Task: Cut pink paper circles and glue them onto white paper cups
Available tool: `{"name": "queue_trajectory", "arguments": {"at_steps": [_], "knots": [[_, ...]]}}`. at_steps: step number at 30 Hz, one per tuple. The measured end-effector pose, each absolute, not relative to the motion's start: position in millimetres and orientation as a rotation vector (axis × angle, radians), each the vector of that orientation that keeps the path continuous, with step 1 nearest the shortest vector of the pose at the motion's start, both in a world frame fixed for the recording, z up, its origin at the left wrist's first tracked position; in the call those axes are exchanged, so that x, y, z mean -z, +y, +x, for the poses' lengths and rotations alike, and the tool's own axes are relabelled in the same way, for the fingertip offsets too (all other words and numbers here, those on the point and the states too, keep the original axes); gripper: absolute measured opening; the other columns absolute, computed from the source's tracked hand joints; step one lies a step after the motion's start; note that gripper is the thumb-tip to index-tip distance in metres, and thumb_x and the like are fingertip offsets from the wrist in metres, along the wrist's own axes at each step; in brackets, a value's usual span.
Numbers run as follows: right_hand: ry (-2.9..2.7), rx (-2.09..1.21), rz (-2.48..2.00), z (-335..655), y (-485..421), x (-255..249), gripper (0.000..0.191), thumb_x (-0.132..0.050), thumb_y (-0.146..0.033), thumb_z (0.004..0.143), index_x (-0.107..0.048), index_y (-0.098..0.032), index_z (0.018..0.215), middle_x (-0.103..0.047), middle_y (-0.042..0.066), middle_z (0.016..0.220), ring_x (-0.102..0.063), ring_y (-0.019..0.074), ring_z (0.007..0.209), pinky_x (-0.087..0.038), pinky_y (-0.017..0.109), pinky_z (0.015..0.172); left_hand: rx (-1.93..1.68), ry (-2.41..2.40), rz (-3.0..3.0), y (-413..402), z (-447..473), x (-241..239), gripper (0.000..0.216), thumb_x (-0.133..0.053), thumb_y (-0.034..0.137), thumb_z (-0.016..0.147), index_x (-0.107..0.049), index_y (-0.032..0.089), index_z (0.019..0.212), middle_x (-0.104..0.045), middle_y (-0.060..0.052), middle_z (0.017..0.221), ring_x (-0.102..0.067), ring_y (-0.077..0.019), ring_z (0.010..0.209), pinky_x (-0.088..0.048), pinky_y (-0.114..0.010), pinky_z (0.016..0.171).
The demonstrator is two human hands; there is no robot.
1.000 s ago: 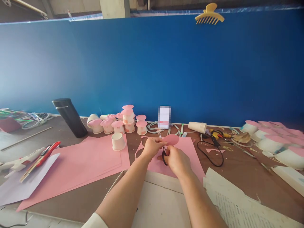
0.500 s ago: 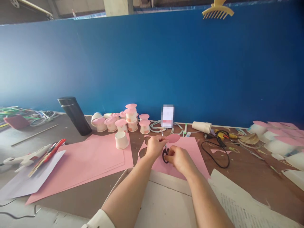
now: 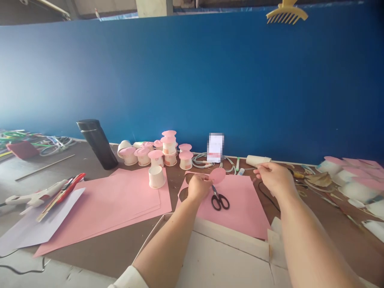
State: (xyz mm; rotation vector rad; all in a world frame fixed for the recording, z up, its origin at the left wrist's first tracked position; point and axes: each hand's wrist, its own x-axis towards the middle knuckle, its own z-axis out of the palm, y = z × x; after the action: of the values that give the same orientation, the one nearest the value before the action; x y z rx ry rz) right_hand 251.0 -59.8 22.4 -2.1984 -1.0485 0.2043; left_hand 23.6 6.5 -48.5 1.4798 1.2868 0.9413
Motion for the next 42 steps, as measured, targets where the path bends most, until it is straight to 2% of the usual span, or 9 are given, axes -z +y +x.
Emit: {"name": "queue_trajectory", "arguments": {"at_steps": [3,7,12,19,26,28,31,35,42], "knots": [[-1.108,-0.248,-2.416,264.3,-27.8,-19.2,0.022,-0.059,-0.035,0.082,-0.075,-0.022,0.087,-0.075,0.012,0.086,-0.069,0.0288,0.084,-0.045,0.035,0.065,-1.105,1.272,1.476,9.7,23.4,50.5,0.016,-0.066,0.034,0.072,-0.069,0.02,0.065,-0.058,-0.001,0.067,-0.05,-0.0157,0.064,-0.035,-0.027,0.058],[-1.095,-0.238,-2.519,264.1,8.7,-0.5,0.033,-0.07,-0.044,0.072,-0.075,-0.018,0.093,-0.072,0.02,0.101,-0.067,0.0363,0.097,-0.047,0.042,0.072,-1.128,1.259,1.406,14.4,23.6,56.9,0.02,-0.063,0.037,0.073,-0.064,0.02,0.064,-0.052,0.001,0.062,-0.046,-0.0147,0.062,-0.034,-0.026,0.059],[-1.107,-0.359,-2.554,266.6,35.4,23.7,0.023,-0.076,-0.035,0.062,-0.073,-0.015,0.073,-0.073,0.018,0.082,-0.07,0.0331,0.078,-0.049,0.037,0.063,-1.126,1.229,1.282,16.6,24.7,60.0,0.02,-0.064,0.037,0.072,-0.06,0.019,0.064,-0.048,0.003,0.06,-0.041,-0.0119,0.059,-0.032,-0.024,0.056],[-0.965,-0.243,-2.39,287.0,30.6,16.0,0.023,-0.069,-0.035,0.069,-0.068,-0.015,0.057,-0.068,0.015,0.06,-0.068,0.0334,0.069,-0.045,0.034,0.055,-1.068,1.204,1.169,16.5,26.2,58.5,0.018,-0.065,0.032,0.072,-0.057,0.017,0.064,-0.045,0.004,0.056,-0.038,-0.0092,0.052,-0.03,-0.023,0.051],[-0.692,0.053,-1.864,260.0,-3.1,-43.4,0.036,-0.052,-0.045,0.084,-0.066,-0.018,0.102,-0.071,0.012,0.104,-0.066,0.0268,0.097,-0.05,0.032,0.074,-1.088,1.233,1.169,12.8,22.8,46.9,0.006,-0.064,0.02,0.073,-0.062,0.015,0.075,-0.058,0.0,0.067,-0.049,-0.0097,0.058,-0.036,-0.021,0.054],[-0.605,-0.056,-1.675,237.1,-14.8,-55.6,0.032,-0.047,-0.047,0.088,-0.062,-0.02,0.096,-0.07,0.009,0.1,-0.067,0.0216,0.09,-0.052,0.029,0.068,-1.118,1.242,1.182,11.9,21.5,43.2,0.01,-0.064,0.018,0.073,-0.064,0.015,0.082,-0.06,-0.001,0.069,-0.052,-0.0104,0.06,-0.039,-0.021,0.056],[-0.504,-0.575,-1.351,192.2,-32.1,-54.1,0.015,-0.056,-0.036,0.084,-0.058,-0.021,0.083,-0.07,0.004,0.087,-0.068,0.0192,0.078,-0.055,0.031,0.062,-1.133,1.283,1.179,10.6,18.7,40.3,0.017,-0.065,0.016,0.072,-0.064,0.014,0.089,-0.063,-0.003,0.07,-0.057,-0.0122,0.062,-0.043,-0.022,0.058],[-0.495,-1.218,-1.236,134.0,-47.7,-20.8,0.017,-0.061,-0.034,0.083,-0.06,-0.019,0.076,-0.066,0.002,0.069,-0.063,0.0167,0.064,-0.052,0.028,0.054,-1.128,1.363,1.169,7.8,10.9,43.5,0.015,-0.064,0.015,0.073,-0.063,0.014,0.088,-0.065,-0.004,0.073,-0.062,-0.0149,0.064,-0.045,-0.023,0.057],[-0.431,-1.306,-1.311,124.2,-51.1,21.8,0.018,-0.067,-0.036,0.079,-0.064,-0.02,0.085,-0.068,0.002,0.071,-0.062,0.017,0.064,-0.053,0.028,0.054,-1.118,1.431,1.168,6.4,2.0,55.2,0.018,-0.064,0.016,0.075,-0.062,0.015,0.093,-0.068,-0.005,0.081,-0.067,-0.0172,0.073,-0.05,-0.025,0.065]]}}
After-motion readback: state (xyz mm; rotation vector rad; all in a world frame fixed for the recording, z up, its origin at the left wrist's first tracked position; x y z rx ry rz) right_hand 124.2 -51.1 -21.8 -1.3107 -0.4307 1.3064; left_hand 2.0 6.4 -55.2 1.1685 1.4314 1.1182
